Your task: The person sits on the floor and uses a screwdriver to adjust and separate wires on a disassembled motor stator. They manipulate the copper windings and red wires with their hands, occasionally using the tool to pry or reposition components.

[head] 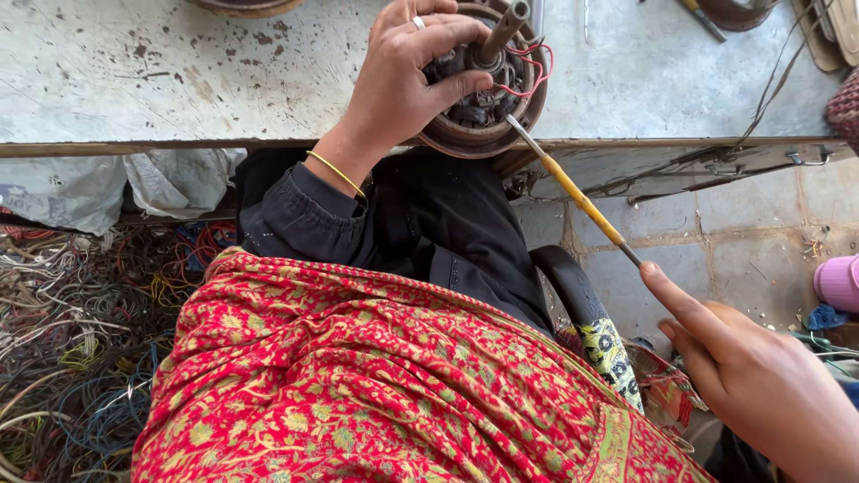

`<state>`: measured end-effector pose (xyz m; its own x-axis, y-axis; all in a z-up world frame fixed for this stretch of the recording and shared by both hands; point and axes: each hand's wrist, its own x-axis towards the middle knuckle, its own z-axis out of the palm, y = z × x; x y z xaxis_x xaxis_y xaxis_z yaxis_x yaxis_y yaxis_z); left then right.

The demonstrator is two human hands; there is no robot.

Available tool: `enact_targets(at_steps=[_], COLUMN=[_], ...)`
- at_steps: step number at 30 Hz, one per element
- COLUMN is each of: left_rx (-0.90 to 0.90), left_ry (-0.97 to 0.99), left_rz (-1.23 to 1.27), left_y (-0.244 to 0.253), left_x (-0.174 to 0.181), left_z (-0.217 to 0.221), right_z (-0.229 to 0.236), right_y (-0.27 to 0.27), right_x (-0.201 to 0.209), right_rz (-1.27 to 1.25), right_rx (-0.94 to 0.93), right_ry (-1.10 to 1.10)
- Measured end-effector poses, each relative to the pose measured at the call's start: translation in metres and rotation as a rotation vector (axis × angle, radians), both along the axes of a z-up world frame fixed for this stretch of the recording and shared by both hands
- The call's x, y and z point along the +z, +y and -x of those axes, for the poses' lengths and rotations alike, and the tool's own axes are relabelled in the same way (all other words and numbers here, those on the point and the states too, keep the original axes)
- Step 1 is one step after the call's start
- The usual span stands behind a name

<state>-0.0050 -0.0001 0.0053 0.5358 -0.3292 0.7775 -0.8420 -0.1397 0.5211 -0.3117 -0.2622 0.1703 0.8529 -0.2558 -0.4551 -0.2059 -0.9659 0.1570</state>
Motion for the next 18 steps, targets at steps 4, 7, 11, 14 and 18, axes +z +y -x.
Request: enact_targets(at_steps=[4, 7, 11, 14, 18], left_rx=[-0.007, -0.026, -0.009, 0.002, 0.032], left_ry=[-0.01, 0.0, -0.005, -0.029, -0.038], left_rz=[0.022, 0.048, 0.05, 0.065, 0.074], left_y=[-0.002, -0.002, 0.0, 0.001, 0.0], left_x=[-0.001, -0.004, -0.003, -0.001, 0.001], left_z=[-0.002, -0.002, -0.001, -0.001, 0.001], right_z=[0.006, 0.009, 0.003, -0.006, -0.016], right_y=[-0.006, -0.006, 0.003, 0.012, 0.016], right_x=[0.005, 0.005, 0.005, 0.002, 0.0], right_rz=[0.021, 0.0, -0.124, -0.047, -0.066], right_rx=[-0.008, -0.018, -0.074, -0.059, -0.009], right_ry=[-0.012, -0.073, -0.101, -0.065, -0.135])
